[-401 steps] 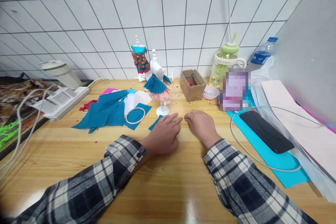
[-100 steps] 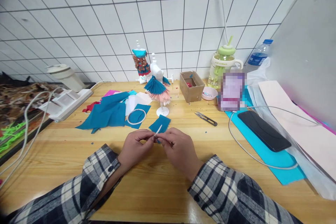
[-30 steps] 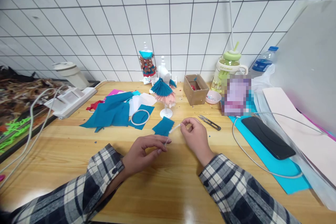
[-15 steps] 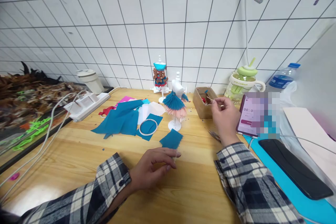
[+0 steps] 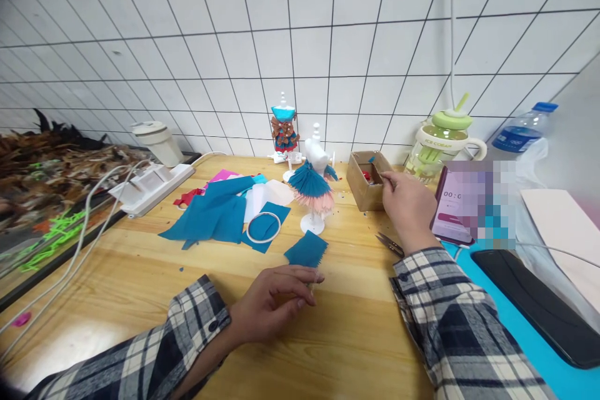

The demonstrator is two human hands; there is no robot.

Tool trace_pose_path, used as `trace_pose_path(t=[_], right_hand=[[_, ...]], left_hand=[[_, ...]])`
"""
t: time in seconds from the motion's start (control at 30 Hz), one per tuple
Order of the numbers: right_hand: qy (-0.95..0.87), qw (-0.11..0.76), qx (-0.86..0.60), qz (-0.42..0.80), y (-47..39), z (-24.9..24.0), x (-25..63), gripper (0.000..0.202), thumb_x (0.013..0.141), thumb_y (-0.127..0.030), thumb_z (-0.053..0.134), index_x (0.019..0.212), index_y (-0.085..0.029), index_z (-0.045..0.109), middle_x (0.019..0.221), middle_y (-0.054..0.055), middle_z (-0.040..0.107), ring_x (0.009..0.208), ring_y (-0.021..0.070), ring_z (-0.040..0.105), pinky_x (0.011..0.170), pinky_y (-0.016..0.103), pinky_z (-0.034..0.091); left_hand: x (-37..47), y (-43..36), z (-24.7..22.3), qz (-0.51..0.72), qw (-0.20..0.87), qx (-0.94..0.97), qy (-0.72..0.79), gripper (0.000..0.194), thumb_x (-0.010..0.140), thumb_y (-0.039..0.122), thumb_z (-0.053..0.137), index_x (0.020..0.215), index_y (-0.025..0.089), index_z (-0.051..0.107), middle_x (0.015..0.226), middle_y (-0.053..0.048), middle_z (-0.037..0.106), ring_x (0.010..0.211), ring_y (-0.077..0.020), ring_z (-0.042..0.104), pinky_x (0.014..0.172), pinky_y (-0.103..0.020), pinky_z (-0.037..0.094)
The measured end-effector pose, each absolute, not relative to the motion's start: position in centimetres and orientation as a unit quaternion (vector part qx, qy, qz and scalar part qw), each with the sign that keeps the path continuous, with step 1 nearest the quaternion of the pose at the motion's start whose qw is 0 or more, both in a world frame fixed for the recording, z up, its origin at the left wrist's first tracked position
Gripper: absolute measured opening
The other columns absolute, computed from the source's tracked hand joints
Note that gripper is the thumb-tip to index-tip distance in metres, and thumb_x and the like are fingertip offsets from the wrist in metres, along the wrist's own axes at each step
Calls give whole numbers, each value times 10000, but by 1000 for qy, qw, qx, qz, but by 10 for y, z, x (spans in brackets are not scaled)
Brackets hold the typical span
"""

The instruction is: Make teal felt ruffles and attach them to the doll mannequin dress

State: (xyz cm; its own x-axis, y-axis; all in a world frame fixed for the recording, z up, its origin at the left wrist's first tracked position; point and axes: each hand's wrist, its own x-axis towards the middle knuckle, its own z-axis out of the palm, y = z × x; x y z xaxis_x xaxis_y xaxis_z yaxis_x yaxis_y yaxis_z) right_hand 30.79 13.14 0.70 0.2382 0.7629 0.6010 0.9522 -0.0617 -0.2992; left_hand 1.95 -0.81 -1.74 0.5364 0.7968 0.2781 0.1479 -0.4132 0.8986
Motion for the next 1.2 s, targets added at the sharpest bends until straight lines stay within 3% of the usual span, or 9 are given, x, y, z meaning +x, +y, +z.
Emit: trace_pose_path(t=[0.1, 0.23, 0.3, 0.4, 0.57, 0.9, 1.03, 1.2], right_hand=[[-613, 392, -667, -159, 121, 20, 298, 311, 824, -285, 567, 1109, -222, 674, 990, 77, 703, 783, 217, 607, 633, 316, 404], [-727, 429, -528, -86, 79, 41, 267, 213, 864, -281, 542, 1008, -231, 690, 888, 47, 706, 679, 171, 595, 659, 315, 457], [-802, 414, -430, -10, 52, 43, 250, 182, 871, -249, 540, 980, -241, 685, 924, 44, 710, 780, 181, 625, 712, 316, 486], [-873, 346, -323, 114, 18, 34, 233, 266, 856, -172, 551, 1087, -258, 649, 1044, 39, 695, 956, 187, 624, 828, 343, 502], [-875, 312, -321, 186, 0, 11, 232, 349, 862, -161, 566, 1190, -270, 613, 1167, 56, 666, 1088, 198, 595, 921, 399, 490], [-840, 356, -363, 188, 2, -7, 239, 80, 843, -223, 628, 878, -252, 694, 980, 36, 719, 920, 169, 669, 810, 327, 549], [-843, 344, -380, 166, 1, -6, 241, 111, 867, -181, 573, 879, -234, 670, 1023, 46, 714, 935, 171, 670, 789, 315, 552], [-861, 345, -374, 26, -3, -7, 246, 159, 884, -156, 547, 945, -236, 669, 943, 31, 738, 827, 160, 683, 737, 304, 544]], left_hand=[[19, -8, -16, 370, 446, 753, 312, 200, 772, 106, 579, 846, 193, 743, 1125, -89, 702, 1095, -215, 628, 968, -336, 483], [18, -8, -13, 371, 459, 742, 319, 180, 785, 134, 582, 838, 193, 744, 1140, -91, 696, 1102, -220, 625, 973, -342, 478], [16, -8, -12, 372, 470, 733, 323, 166, 791, 148, 586, 830, 189, 742, 1149, -92, 691, 1098, -224, 626, 972, -346, 476], [14, -6, -13, 373, 483, 724, 321, 157, 797, 144, 586, 823, 179, 736, 1159, -95, 687, 1097, -226, 624, 969, -344, 470], [12, -5, -15, 355, 497, 736, 291, 154, 789, 119, 590, 801, 172, 734, 1180, -99, 676, 1121, -234, 607, 979, -346, 453], [16, -4, -10, 312, 494, 764, 273, 149, 806, 176, 590, 813, 191, 737, 1222, -86, 657, 1159, -252, 579, 997, -386, 434], [14, -3, -9, 315, 502, 747, 302, 140, 835, 245, 580, 847, 188, 708, 1240, -101, 643, 1139, -245, 584, 994, -386, 423], [15, 1, -13, 347, 604, 633, 337, 210, 817, 358, 619, 830, 152, 654, 1114, -110, 674, 1053, -228, 598, 904, -333, 445]])
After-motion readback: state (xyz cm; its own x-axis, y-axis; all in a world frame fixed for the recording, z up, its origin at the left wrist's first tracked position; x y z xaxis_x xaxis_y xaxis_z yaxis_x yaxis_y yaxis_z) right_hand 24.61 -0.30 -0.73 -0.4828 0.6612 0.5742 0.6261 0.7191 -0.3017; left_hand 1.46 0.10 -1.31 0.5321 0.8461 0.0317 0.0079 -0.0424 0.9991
